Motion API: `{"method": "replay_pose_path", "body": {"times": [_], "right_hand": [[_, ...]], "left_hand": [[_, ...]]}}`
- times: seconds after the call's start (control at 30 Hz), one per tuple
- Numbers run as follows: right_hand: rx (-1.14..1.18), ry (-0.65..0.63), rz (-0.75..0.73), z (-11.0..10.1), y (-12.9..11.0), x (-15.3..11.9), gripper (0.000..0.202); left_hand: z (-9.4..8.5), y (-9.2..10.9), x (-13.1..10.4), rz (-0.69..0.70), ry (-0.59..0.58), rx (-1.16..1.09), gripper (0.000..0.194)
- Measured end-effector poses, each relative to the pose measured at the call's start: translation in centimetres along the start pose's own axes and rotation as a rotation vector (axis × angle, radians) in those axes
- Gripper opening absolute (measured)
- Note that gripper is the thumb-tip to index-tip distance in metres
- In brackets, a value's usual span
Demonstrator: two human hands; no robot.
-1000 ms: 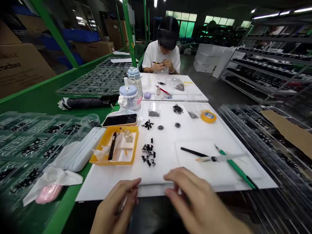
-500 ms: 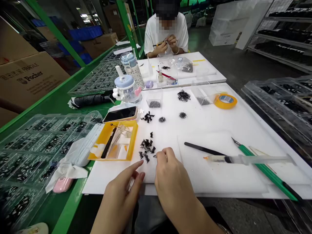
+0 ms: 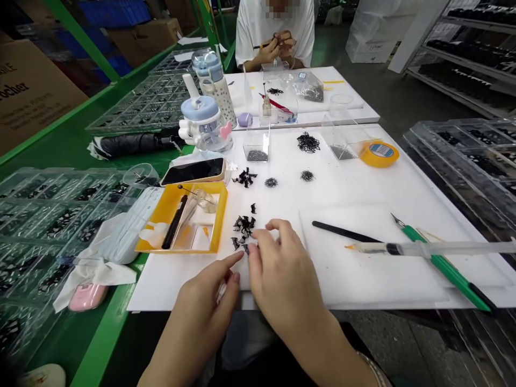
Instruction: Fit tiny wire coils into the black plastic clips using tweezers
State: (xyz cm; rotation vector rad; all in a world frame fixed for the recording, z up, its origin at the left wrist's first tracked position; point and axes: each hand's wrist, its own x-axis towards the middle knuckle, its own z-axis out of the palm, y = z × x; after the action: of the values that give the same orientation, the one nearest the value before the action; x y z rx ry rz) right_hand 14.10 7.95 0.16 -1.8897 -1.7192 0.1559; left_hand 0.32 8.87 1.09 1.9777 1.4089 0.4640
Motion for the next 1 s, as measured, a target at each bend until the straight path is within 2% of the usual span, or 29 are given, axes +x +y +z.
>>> {"method": "replay_pose_path", "body": {"times": [0.2,0.4,0.57,0.77,0.9,1.0], "right_hand": [[-0.049,-0.04,-0.03,0.4,-0.1,-0.2,0.015],[-0.05,-0.014,-0.035,-1.2,0.9,0.0,0.016],[-0.065,-0.071,-0.087,-0.7,0.6,0.3,0.016],[-0.135,-0.054,-0.009,-1.1,0.7,0.2,0.008],[-0.106,-0.05,-0.004,-0.6,0.7,1.2,0.019],[-0.104,-0.068,0.001,0.2,0.3,1.6,0.018]], "left_hand": [[-0.2,-0.5,-0.4,-0.077,0.025,-0.085,0.027],[-0.1,-0.6,-0.7,-0.162,-0.008,-0.152,0.027],[-0.2,-0.3,-0.8,-0.171,-0.033,-0.183,0.026],[-0.5,0.4,-0.3,-0.179,-0.032,-0.15,0.03],[-0.5,0.7,0.0,-0.171,-0.038,-0.106,0.032],[-0.4,0.7,-0.1,-0.152,-0.047,-0.091,0.032]]}}
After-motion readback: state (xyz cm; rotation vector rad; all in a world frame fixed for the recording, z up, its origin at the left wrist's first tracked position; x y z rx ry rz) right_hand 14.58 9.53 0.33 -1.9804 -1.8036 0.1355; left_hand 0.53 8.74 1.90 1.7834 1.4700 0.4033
